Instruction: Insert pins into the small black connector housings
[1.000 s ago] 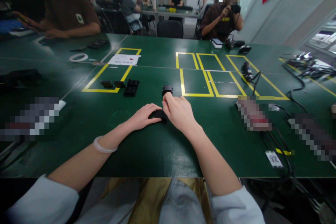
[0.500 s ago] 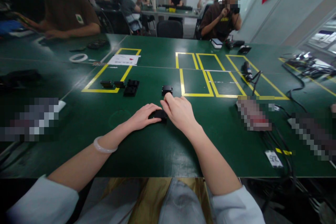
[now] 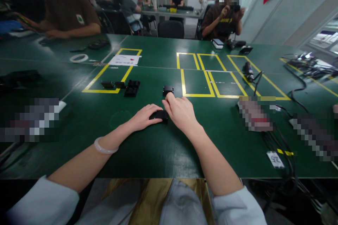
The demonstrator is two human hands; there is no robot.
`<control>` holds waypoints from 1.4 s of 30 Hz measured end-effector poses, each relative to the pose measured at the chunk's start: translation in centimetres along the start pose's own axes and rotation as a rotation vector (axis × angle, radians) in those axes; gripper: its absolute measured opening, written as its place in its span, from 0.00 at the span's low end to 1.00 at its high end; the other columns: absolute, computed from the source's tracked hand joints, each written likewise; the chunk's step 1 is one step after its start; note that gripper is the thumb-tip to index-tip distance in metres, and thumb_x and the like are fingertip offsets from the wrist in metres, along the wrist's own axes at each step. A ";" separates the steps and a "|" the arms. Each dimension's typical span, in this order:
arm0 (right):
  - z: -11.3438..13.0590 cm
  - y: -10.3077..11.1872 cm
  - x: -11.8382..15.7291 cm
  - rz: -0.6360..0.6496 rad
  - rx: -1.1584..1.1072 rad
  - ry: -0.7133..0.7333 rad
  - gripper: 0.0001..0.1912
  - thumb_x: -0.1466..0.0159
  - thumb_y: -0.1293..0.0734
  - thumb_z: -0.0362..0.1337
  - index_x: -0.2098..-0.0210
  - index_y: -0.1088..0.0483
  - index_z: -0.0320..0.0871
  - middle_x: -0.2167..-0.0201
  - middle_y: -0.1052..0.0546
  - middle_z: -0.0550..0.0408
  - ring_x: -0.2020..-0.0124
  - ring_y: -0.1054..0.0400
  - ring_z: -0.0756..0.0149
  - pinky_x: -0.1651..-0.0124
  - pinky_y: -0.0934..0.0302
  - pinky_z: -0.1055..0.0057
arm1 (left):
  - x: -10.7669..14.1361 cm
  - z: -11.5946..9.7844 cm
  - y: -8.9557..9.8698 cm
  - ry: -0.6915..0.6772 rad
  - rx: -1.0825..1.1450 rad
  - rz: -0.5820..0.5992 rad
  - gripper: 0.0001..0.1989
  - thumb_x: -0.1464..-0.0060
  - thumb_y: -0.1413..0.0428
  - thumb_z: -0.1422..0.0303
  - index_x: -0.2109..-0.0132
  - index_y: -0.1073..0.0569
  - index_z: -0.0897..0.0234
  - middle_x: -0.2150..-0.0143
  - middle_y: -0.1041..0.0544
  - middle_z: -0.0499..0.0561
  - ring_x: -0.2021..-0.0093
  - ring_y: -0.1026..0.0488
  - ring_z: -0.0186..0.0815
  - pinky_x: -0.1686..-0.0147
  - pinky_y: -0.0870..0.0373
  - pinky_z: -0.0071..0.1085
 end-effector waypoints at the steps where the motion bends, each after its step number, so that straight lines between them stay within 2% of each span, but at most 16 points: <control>1: 0.0 0.0 0.0 -0.001 0.005 -0.004 0.16 0.27 0.50 0.42 0.59 0.34 0.43 0.73 0.24 0.53 0.73 0.32 0.63 0.63 0.49 0.69 | 0.0 0.0 0.0 0.002 0.002 0.002 0.20 0.39 0.46 0.53 0.46 0.31 0.60 0.49 0.27 0.54 0.50 0.31 0.45 0.51 0.34 0.40; 4: 0.0 0.2 0.0 -0.015 0.000 -0.006 0.14 0.27 0.50 0.39 0.58 0.35 0.43 0.72 0.23 0.53 0.72 0.32 0.64 0.63 0.49 0.69 | 0.0 0.0 0.1 0.010 0.007 0.001 0.20 0.39 0.46 0.53 0.46 0.31 0.59 0.50 0.27 0.54 0.50 0.31 0.45 0.50 0.34 0.41; 10: 0.1 0.1 0.0 0.002 -0.004 -0.003 0.15 0.27 0.49 0.41 0.59 0.35 0.43 0.72 0.23 0.53 0.72 0.32 0.64 0.64 0.50 0.70 | -0.1 0.0 0.0 0.009 0.007 -0.003 0.20 0.39 0.45 0.53 0.47 0.30 0.60 0.49 0.27 0.54 0.50 0.31 0.45 0.50 0.34 0.40; 16: 0.0 0.2 0.0 -0.014 0.000 -0.005 0.14 0.28 0.49 0.37 0.57 0.35 0.41 0.71 0.23 0.53 0.72 0.32 0.64 0.63 0.49 0.69 | -0.1 0.0 0.0 0.013 0.003 0.004 0.20 0.39 0.45 0.54 0.46 0.31 0.60 0.48 0.27 0.55 0.49 0.31 0.45 0.49 0.34 0.40; 22: 0.2 0.2 0.0 -0.008 -0.001 0.017 0.16 0.27 0.50 0.41 0.60 0.34 0.43 0.73 0.23 0.53 0.72 0.32 0.64 0.64 0.50 0.69 | -0.1 0.0 0.1 0.012 0.003 -0.002 0.20 0.39 0.45 0.53 0.47 0.30 0.59 0.49 0.27 0.54 0.50 0.31 0.45 0.50 0.34 0.40; 28: 0.1 0.4 0.0 -0.020 -0.001 0.003 0.14 0.28 0.49 0.37 0.58 0.34 0.42 0.72 0.23 0.53 0.72 0.32 0.65 0.63 0.49 0.69 | -0.1 0.0 0.1 0.018 0.017 0.006 0.20 0.39 0.45 0.53 0.46 0.30 0.59 0.49 0.27 0.54 0.49 0.31 0.45 0.50 0.34 0.41; 33: 0.2 0.3 0.0 -0.006 -0.007 0.014 0.15 0.28 0.50 0.40 0.60 0.34 0.43 0.72 0.23 0.53 0.72 0.32 0.64 0.63 0.50 0.69 | -0.1 -0.1 0.1 0.003 0.008 -0.001 0.20 0.39 0.46 0.52 0.46 0.31 0.59 0.49 0.27 0.54 0.50 0.31 0.45 0.50 0.35 0.41; 38: 0.0 0.3 0.0 -0.009 0.002 -0.001 0.13 0.28 0.49 0.37 0.58 0.35 0.42 0.70 0.23 0.53 0.71 0.31 0.64 0.63 0.49 0.69 | 0.0 -0.1 0.0 0.010 0.006 0.006 0.20 0.39 0.46 0.53 0.46 0.31 0.59 0.49 0.27 0.54 0.50 0.31 0.45 0.50 0.34 0.40; 42: 0.1 0.2 0.0 -0.008 -0.019 0.011 0.12 0.28 0.48 0.39 0.58 0.35 0.43 0.71 0.22 0.54 0.70 0.30 0.63 0.62 0.49 0.69 | 0.0 0.0 0.0 0.011 0.003 -0.001 0.20 0.39 0.45 0.52 0.46 0.31 0.59 0.49 0.27 0.54 0.50 0.31 0.45 0.50 0.34 0.40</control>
Point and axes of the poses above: each hand's wrist, its own x-axis away from the middle knuckle, its own y-axis out of the back of the hand, z = x × y, the point moved 9 cm from there along -x, towards the middle knuckle
